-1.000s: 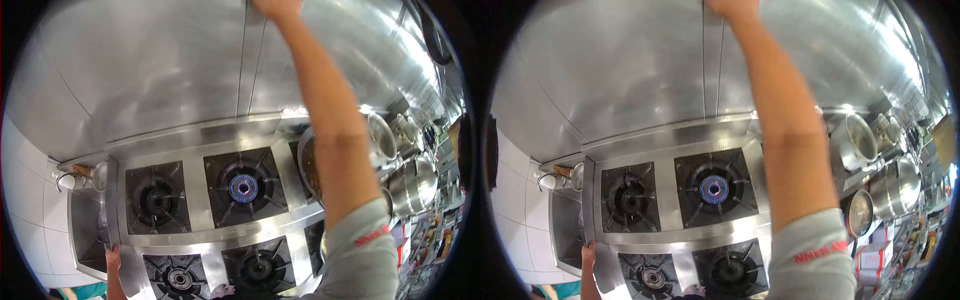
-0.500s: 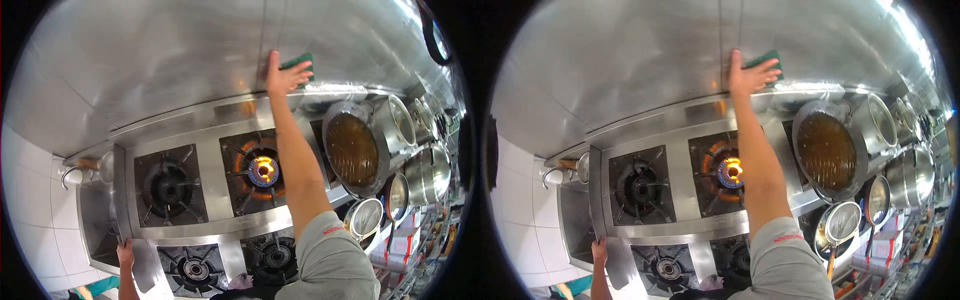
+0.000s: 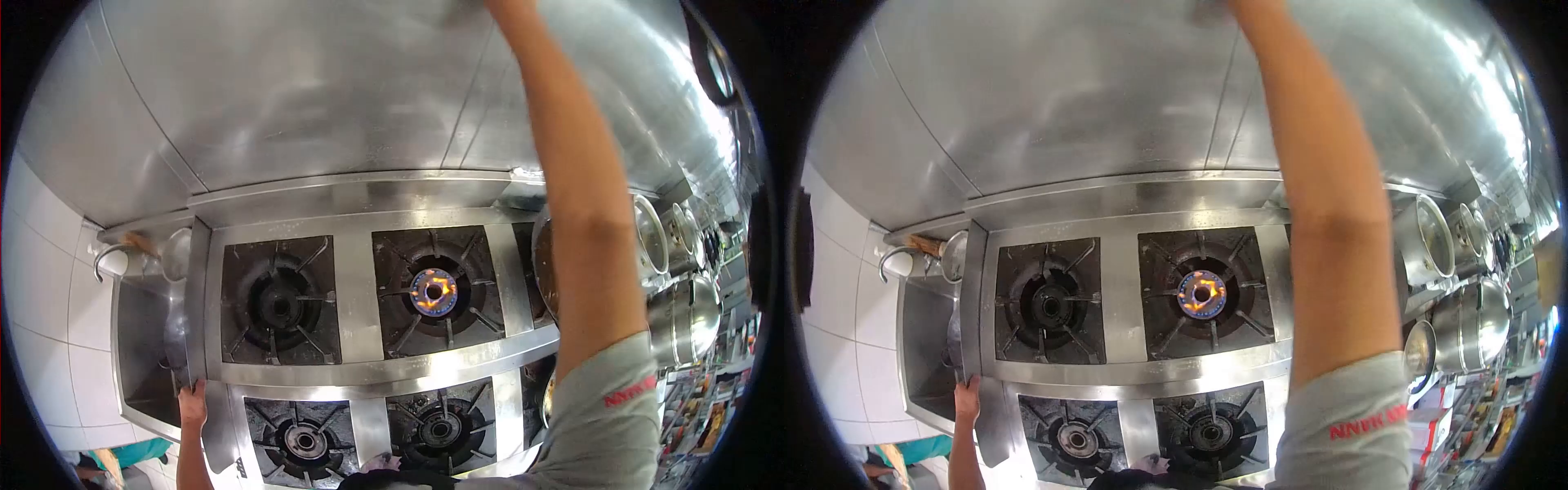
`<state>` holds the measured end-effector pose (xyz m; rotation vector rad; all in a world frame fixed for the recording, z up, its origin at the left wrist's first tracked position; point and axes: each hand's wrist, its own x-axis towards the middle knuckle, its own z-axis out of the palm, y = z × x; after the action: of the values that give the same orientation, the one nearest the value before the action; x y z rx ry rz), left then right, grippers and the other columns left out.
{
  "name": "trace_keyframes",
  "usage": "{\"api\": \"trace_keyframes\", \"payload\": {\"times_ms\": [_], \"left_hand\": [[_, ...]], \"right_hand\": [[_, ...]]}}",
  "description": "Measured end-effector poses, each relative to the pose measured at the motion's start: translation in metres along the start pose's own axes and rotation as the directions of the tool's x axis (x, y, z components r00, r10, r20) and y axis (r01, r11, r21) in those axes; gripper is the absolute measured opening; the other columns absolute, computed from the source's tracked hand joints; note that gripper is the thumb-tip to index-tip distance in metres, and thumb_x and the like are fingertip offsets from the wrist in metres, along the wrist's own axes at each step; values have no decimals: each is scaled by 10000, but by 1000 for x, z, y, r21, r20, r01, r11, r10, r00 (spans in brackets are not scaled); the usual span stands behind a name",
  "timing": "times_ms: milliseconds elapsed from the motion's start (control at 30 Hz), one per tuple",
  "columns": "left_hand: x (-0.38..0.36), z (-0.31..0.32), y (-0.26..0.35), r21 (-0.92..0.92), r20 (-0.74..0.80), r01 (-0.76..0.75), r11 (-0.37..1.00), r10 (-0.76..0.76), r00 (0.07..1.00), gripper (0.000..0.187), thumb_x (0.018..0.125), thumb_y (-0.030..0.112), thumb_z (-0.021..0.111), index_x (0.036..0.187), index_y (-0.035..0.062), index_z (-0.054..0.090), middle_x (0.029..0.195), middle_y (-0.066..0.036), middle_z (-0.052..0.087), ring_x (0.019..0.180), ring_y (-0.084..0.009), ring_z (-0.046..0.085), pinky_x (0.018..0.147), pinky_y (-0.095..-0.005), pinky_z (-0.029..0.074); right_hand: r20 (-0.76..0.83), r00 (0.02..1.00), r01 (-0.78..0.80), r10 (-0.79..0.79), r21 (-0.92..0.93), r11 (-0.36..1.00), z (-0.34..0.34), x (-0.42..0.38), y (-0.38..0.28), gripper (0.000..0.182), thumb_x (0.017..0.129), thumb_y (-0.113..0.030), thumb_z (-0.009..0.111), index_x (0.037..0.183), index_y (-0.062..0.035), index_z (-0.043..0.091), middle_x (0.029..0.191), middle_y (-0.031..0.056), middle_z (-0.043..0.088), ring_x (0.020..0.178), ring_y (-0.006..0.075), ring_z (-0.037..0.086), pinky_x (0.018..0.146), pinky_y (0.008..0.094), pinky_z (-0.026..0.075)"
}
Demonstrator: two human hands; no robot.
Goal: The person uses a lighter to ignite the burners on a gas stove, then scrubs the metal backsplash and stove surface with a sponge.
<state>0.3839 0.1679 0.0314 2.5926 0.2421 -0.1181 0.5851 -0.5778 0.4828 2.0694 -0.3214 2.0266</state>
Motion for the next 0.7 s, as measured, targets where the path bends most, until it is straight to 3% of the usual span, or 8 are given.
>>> {"api": "trace_keyframes", "payload": {"times_ms": [100,167,267,400,467,533,567,700], "left_hand": [[1,4,-19,105,-31,-182,978,186,982,502,989,417,656,1015,-80,724,981,-358,710,992,-512,708,824,-526,534],[-2,-1,-9,114,2,-85,990,85,996,491,991,412,651,1004,-73,726,967,-356,711,983,-511,709,818,-527,535],[1,-6,6,89,50,34,995,-39,998,485,993,407,642,978,-71,727,938,-355,710,966,-516,707,809,-525,537],[-8,-10,21,-56,23,30,998,-29,999,517,987,414,641,931,-94,722,914,-353,705,968,-525,701,823,-525,538],[-7,-11,22,-22,32,58,998,-57,998,515,985,412,644,944,-95,725,930,-349,707,987,-519,701,831,-526,540],[-7,-8,20,7,34,94,996,-94,995,514,984,411,647,957,-97,728,946,-344,710,1006,-512,701,839,-528,543],[-7,-8,18,17,31,89,996,-89,996,510,982,408,648,961,-95,728,952,-343,708,1017,-508,698,842,-531,546],[-6,-10,18,42,6,30,999,-30,1000,484,982,400,639,977,-75,732,978,-334,707,1031,-510,684,856,-547,553]], "right_hand": [[29,1000,-6,2,142,990,12,-169,-7,942,934,-715,618,1651,-155,375,1649,422,216,1530,636,169,1194,764,153],[447,895,-77,-7,169,983,-39,-296,-33,963,939,-734,591,1642,-108,388,1650,450,171,1521,672,149,1211,767,120],[745,647,-61,-159,258,964,-81,-386,-35,839,926,-638,687,1633,-264,429,1713,296,223,1560,588,185,1235,733,150],[381,840,301,-386,265,916,-52,-203,-37,640,966,-389,709,1571,-409,501,1720,116,322,1563,400,324,1215,718,246],[116,912,384,-395,106,917,-22,-73,-40,527,972,-354,682,1490,-353,586,1615,146,452,1504,421,395,1156,725,330],[271,936,212,-227,82,974,-14,33,-52,571,1059,-450,521,1577,-217,464,1618,262,376,1526,498,286,1201,693,228],[167,973,148,-160,81,986,-17,58,-63,669,1110,-499,423,1680,-162,331,1712,318,230,1596,510,154,1286,636,106],[-84,983,167,-161,71,983,19,-22,-87,571,1040,-428,547,1582,-254,506,1625,332,383,1506,571,319,1171,764,244]]}}
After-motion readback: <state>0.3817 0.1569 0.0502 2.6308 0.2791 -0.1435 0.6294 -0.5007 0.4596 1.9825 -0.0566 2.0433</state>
